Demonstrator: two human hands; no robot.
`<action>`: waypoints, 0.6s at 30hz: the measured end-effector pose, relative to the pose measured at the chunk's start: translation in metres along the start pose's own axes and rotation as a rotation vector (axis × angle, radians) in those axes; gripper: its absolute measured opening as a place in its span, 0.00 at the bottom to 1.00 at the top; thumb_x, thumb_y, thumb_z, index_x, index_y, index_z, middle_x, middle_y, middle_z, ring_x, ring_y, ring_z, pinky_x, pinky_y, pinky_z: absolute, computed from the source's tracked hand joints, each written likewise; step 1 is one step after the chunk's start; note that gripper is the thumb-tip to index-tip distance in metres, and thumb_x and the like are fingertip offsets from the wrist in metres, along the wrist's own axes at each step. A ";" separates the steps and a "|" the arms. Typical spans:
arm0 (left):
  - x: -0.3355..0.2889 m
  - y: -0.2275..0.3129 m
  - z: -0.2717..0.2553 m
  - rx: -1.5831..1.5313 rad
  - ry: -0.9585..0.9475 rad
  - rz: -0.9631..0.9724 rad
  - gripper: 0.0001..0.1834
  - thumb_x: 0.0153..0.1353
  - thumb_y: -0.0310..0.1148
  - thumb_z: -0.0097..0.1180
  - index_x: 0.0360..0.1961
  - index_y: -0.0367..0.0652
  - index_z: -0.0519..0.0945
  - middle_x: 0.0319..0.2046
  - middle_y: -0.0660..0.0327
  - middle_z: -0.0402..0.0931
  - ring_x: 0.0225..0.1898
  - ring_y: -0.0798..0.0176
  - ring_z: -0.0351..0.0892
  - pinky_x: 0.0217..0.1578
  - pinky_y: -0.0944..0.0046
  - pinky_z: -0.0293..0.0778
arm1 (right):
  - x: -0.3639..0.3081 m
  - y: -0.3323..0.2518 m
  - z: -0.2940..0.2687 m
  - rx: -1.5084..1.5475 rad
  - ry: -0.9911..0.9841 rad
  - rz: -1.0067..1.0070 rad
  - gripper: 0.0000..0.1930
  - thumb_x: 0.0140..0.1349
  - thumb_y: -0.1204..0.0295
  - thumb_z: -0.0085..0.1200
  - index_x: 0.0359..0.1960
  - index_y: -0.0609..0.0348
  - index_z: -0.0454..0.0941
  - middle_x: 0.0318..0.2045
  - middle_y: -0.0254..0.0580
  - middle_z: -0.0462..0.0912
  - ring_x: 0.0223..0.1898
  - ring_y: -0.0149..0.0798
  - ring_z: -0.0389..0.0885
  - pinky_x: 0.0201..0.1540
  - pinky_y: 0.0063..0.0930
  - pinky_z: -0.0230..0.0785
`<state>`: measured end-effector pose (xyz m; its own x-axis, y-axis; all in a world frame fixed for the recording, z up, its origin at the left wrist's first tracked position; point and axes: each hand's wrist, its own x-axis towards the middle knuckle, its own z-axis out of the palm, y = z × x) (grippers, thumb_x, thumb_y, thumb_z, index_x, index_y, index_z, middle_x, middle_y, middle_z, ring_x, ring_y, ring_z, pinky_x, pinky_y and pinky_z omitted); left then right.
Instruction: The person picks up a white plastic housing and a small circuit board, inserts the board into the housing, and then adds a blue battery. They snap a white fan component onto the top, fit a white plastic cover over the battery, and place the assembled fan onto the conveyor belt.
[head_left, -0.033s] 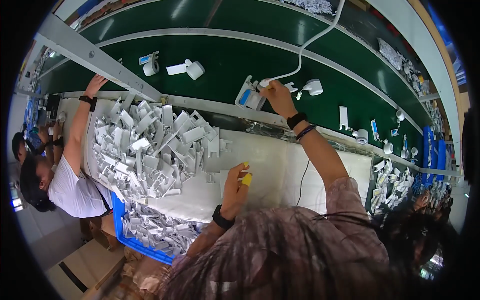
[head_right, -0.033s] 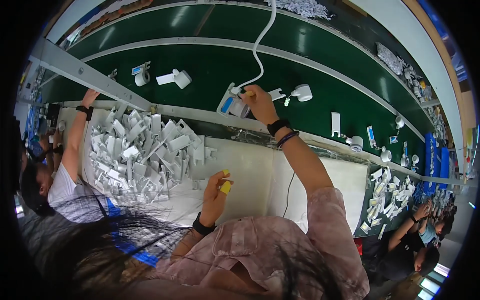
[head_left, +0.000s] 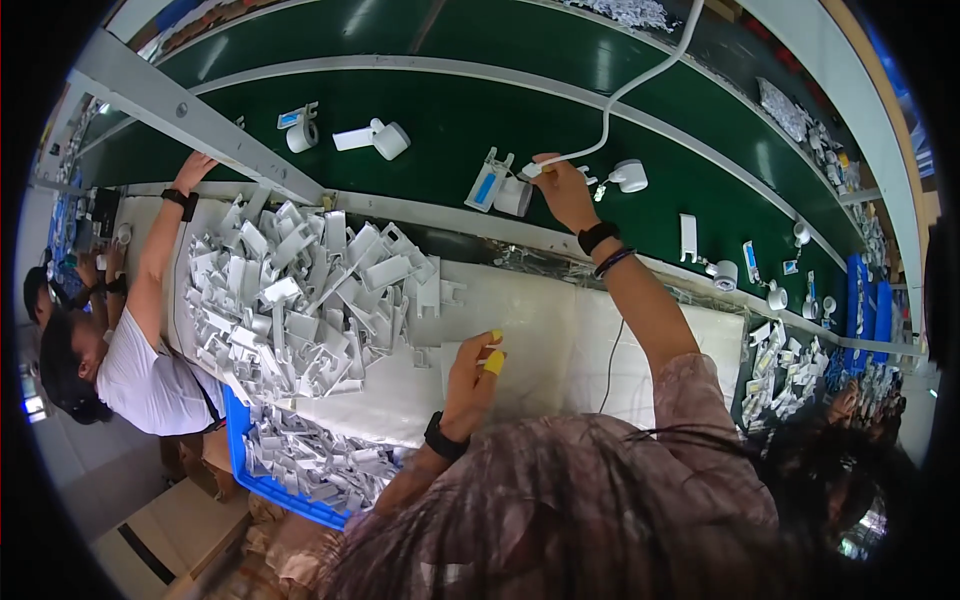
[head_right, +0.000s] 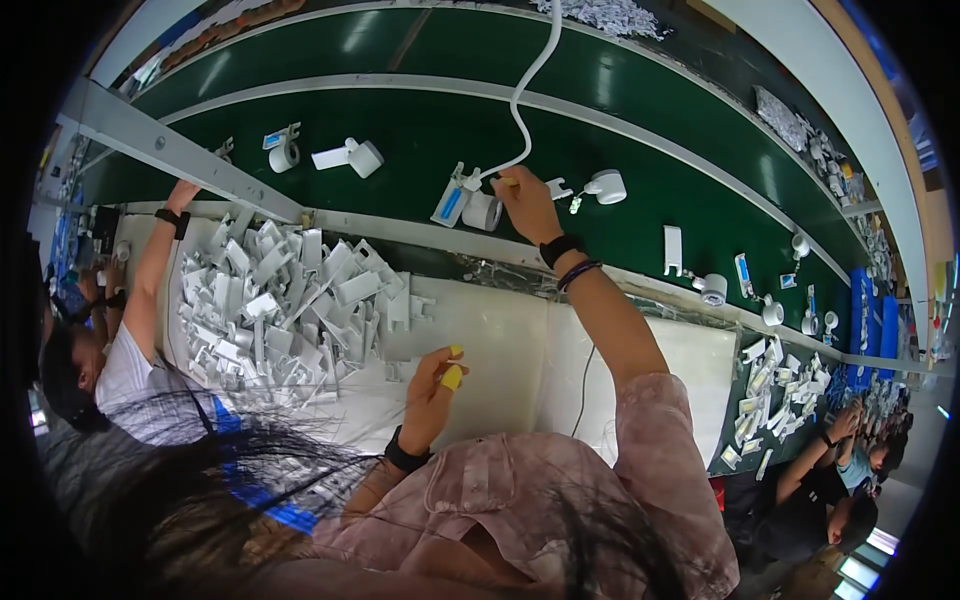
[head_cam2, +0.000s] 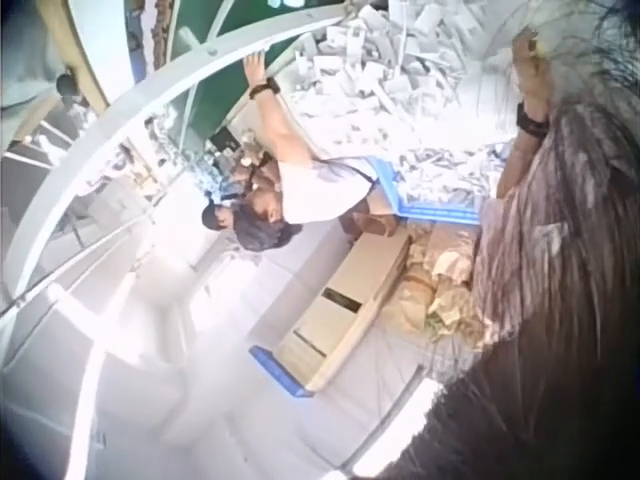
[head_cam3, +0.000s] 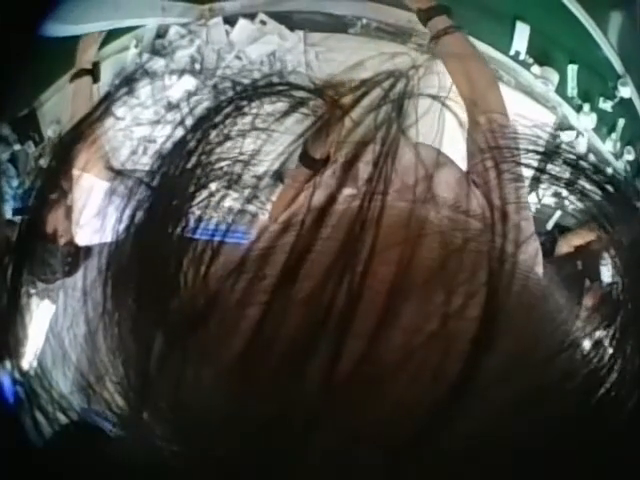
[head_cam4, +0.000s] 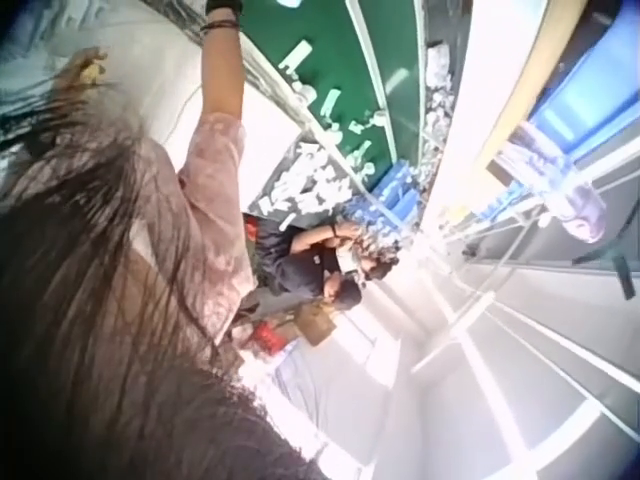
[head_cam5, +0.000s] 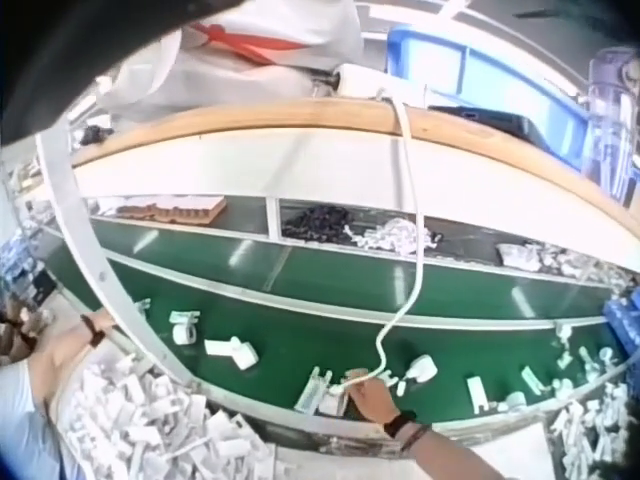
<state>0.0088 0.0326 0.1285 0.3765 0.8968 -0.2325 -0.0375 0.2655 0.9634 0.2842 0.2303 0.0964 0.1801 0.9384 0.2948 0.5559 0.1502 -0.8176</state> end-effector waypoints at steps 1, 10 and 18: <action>0.002 -0.003 -0.004 0.000 0.005 -0.004 0.18 0.65 0.19 0.44 0.57 0.37 0.68 0.50 0.59 0.71 0.46 0.68 0.75 0.44 0.71 0.70 | 0.007 0.019 -0.007 -0.209 0.045 -0.075 0.10 0.57 0.73 0.57 0.41 0.59 0.76 0.32 0.45 0.81 0.32 0.44 0.81 0.34 0.34 0.71; 0.010 -0.018 -0.004 -0.050 -0.066 -0.091 0.14 0.64 0.17 0.42 0.50 0.36 0.72 0.45 0.60 0.75 0.40 0.68 0.77 0.41 0.71 0.71 | -0.001 0.063 -0.083 -1.424 -0.434 -0.249 0.08 0.54 0.66 0.55 0.32 0.50 0.84 0.36 0.39 0.82 0.56 0.44 0.71 0.64 0.43 0.54; 0.004 0.001 0.007 -0.053 -0.060 0.005 0.15 0.63 0.17 0.43 0.50 0.37 0.72 0.45 0.60 0.74 0.42 0.68 0.76 0.43 0.69 0.71 | -0.058 -0.010 -0.095 -0.494 -0.556 -0.069 0.05 0.56 0.69 0.59 0.28 0.55 0.78 0.23 0.42 0.76 0.31 0.44 0.76 0.41 0.36 0.69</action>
<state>0.0171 0.0335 0.1298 0.4314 0.8755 -0.2177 -0.0881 0.2810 0.9556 0.3452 0.1450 0.1340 -0.2323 0.9706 -0.0632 0.8744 0.1800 -0.4505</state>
